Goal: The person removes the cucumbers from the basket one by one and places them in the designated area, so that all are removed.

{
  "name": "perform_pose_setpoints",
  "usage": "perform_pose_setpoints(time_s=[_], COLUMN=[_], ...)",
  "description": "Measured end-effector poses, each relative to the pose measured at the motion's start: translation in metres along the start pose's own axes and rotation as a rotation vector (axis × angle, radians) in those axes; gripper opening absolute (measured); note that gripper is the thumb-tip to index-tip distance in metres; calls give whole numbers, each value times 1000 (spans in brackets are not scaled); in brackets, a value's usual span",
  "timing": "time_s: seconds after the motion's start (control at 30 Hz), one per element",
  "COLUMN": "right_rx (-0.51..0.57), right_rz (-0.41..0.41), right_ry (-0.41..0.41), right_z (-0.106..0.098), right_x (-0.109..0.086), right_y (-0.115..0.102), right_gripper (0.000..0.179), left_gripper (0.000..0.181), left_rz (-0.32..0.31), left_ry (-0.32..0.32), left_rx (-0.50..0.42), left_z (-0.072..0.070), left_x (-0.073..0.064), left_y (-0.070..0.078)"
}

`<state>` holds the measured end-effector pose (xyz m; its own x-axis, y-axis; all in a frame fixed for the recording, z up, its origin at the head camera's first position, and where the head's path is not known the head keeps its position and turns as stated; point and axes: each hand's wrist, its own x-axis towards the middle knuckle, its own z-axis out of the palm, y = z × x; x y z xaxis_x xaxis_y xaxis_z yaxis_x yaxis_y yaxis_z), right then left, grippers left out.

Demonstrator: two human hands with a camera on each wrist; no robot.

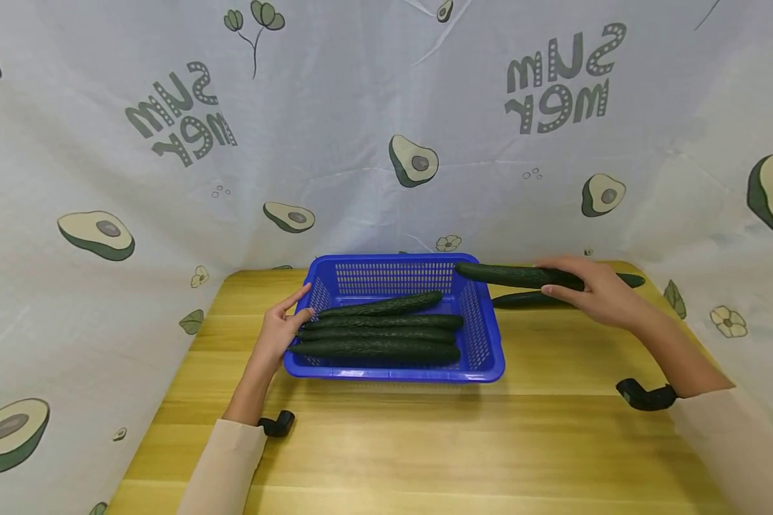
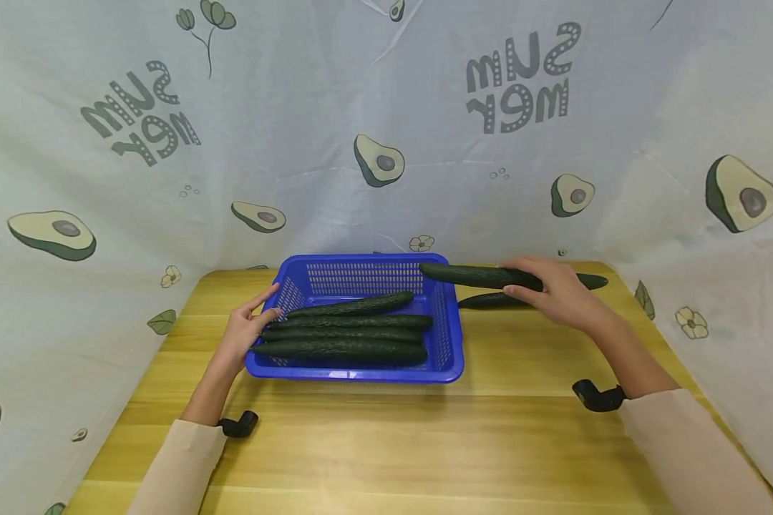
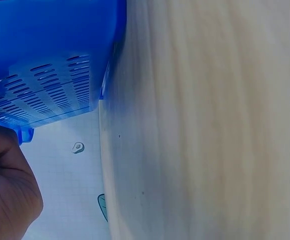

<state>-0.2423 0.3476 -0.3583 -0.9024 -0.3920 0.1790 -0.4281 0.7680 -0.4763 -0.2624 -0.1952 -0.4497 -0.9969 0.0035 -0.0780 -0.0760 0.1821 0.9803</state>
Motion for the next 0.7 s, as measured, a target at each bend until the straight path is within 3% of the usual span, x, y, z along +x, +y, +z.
perform_pose_setpoints(time_s=[0.2, 0.4, 0.7], right_rx=[-9, -35, -24], right_rz=[29, -2, 82], right_ry=[17, 63, 9], right_z=[-8, -10, 6], right_x=[-19, -31, -45], right_y=[18, 40, 71], right_gripper=[49, 44, 47], left_gripper=[54, 54, 54], left_rz=[3, -2, -1], left_ry=[-14, -18, -27], left_rx=[-21, -20, -21], left_z=[-1, -2, -2], left_x=[-1, -1, 0], left_y=[1, -1, -1])
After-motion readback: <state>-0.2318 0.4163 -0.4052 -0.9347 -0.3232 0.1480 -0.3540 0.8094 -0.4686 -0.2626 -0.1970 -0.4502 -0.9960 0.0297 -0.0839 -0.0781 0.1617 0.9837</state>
